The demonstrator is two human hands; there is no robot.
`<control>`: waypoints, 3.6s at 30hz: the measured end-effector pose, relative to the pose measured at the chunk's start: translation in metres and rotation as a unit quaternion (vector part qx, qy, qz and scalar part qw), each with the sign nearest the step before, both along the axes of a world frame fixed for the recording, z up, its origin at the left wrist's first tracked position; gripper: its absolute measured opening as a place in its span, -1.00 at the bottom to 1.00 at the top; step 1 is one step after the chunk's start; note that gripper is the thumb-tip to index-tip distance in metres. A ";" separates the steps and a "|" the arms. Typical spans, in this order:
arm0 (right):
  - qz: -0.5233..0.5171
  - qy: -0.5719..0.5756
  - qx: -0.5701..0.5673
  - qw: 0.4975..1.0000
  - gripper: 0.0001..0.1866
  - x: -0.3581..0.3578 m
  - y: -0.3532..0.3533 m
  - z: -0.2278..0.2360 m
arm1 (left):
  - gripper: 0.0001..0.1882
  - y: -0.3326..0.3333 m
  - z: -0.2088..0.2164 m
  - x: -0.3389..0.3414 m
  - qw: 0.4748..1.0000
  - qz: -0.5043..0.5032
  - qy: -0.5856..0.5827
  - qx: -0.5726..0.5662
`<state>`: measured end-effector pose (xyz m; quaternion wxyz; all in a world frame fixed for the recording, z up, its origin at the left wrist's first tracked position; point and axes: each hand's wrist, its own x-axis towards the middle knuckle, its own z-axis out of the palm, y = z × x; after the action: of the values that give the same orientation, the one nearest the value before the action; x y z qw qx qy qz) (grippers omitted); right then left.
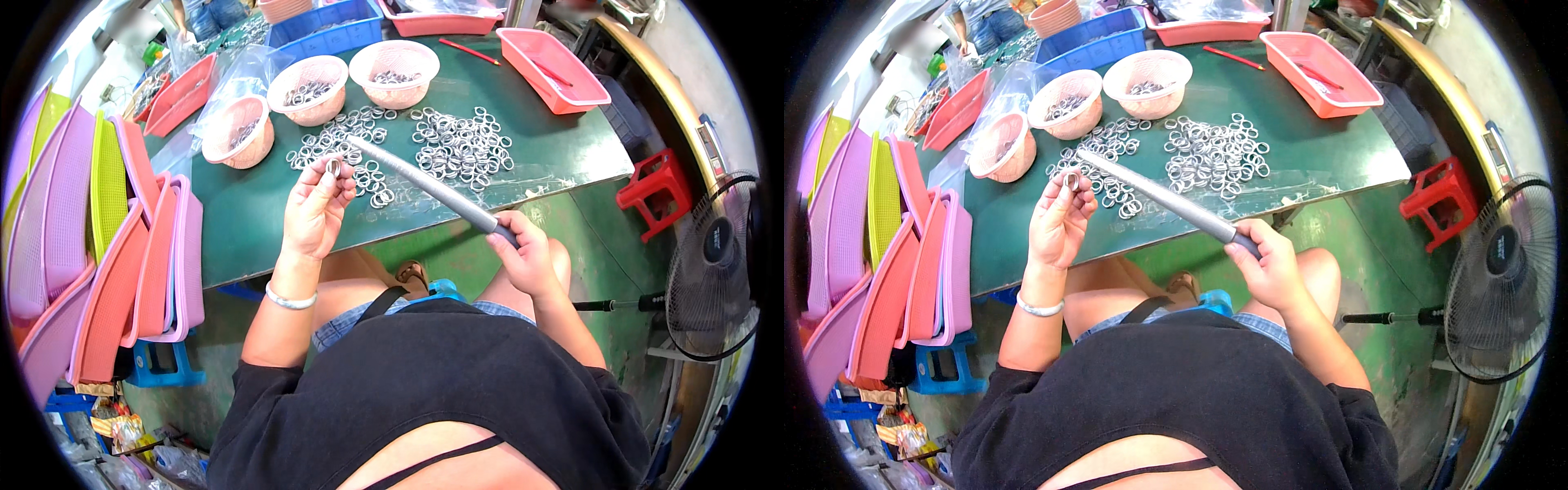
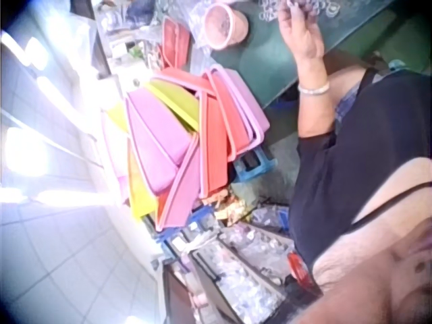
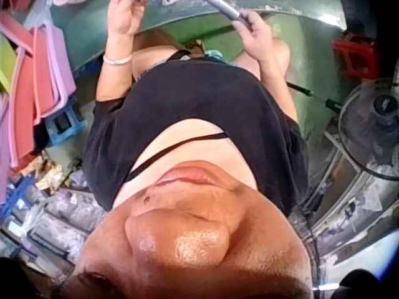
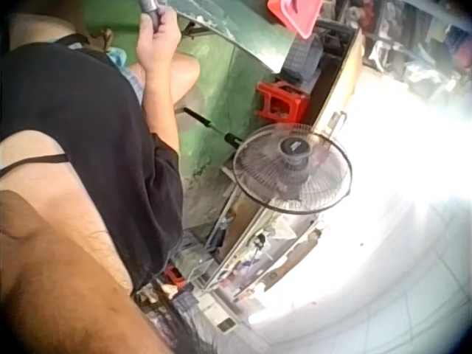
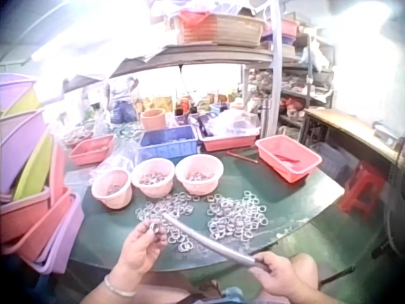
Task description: The person repeatedly picks up small metal rings from a table and files their edges using a metal file. They handle the rings one at a time, filing each ring and placing it back on the table.
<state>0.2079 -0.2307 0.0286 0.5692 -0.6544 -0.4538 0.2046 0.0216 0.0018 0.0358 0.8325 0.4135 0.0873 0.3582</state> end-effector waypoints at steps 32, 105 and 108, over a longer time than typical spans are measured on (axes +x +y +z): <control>0.190 0.284 -0.100 0.934 -0.84 -0.013 0.011 0.000 | -0.73 -0.012 0.017 0.016 0.984 -0.078 0.088 0.131; 0.123 0.098 -0.034 0.987 -0.88 -0.005 0.015 -0.023 | -0.87 0.001 0.024 0.031 0.984 0.177 0.016 0.002; 0.113 0.194 -0.044 0.974 -0.87 -0.002 0.004 -0.025 | -0.91 0.059 0.029 0.033 0.955 0.249 0.094 0.133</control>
<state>0.2056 -0.2267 0.0036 0.5902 -0.5710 -0.3966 0.4102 0.0550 0.0604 0.0652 0.6422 0.5177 0.2166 0.5222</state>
